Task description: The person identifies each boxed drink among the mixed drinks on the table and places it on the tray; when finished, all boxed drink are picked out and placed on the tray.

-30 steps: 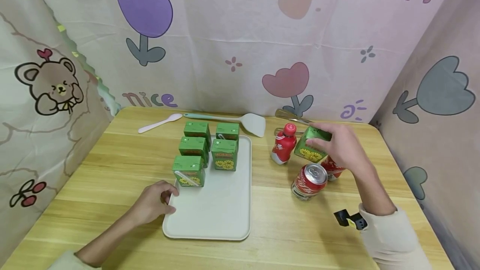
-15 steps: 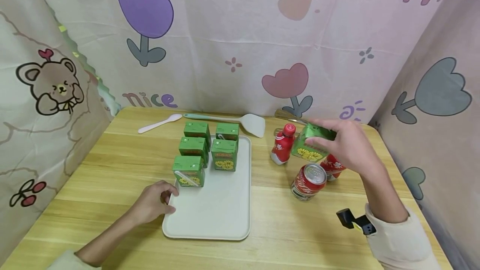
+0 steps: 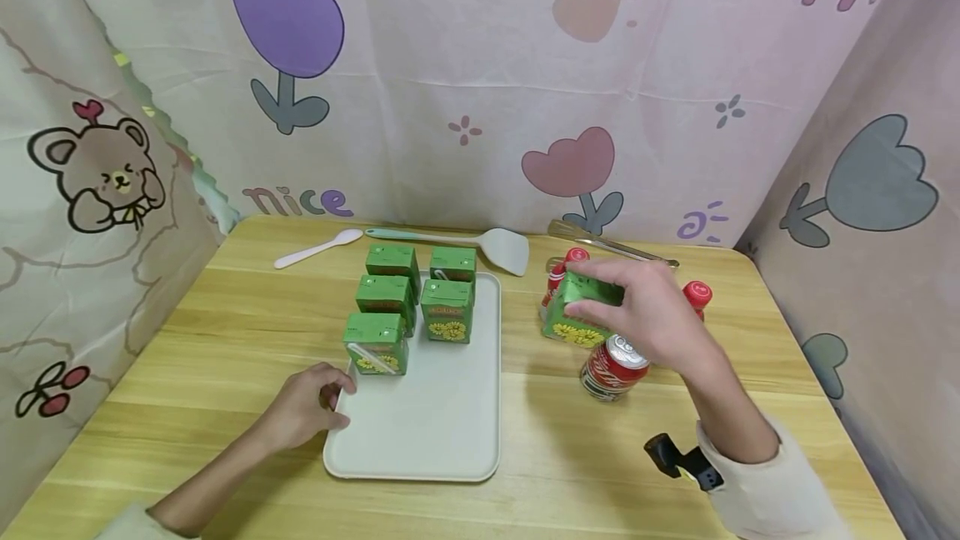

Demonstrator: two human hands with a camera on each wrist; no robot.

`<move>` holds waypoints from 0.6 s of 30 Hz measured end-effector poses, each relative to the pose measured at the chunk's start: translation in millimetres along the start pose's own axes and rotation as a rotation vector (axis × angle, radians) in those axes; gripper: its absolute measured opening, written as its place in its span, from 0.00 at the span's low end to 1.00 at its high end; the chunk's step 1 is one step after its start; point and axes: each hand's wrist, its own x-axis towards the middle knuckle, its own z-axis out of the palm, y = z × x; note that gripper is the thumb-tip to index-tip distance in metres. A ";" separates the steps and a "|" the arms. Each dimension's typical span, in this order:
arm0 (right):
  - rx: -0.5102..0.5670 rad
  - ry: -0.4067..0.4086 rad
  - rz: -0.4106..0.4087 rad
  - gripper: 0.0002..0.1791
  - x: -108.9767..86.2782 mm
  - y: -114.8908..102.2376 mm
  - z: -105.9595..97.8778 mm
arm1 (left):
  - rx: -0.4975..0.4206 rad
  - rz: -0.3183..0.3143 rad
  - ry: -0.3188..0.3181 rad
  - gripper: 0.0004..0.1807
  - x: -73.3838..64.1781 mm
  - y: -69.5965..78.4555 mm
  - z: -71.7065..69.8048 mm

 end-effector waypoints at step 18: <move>0.112 -0.090 -0.081 0.26 19.5 -19.2 80.2 | 0.005 0.004 0.001 0.19 -0.2 -0.9 0.1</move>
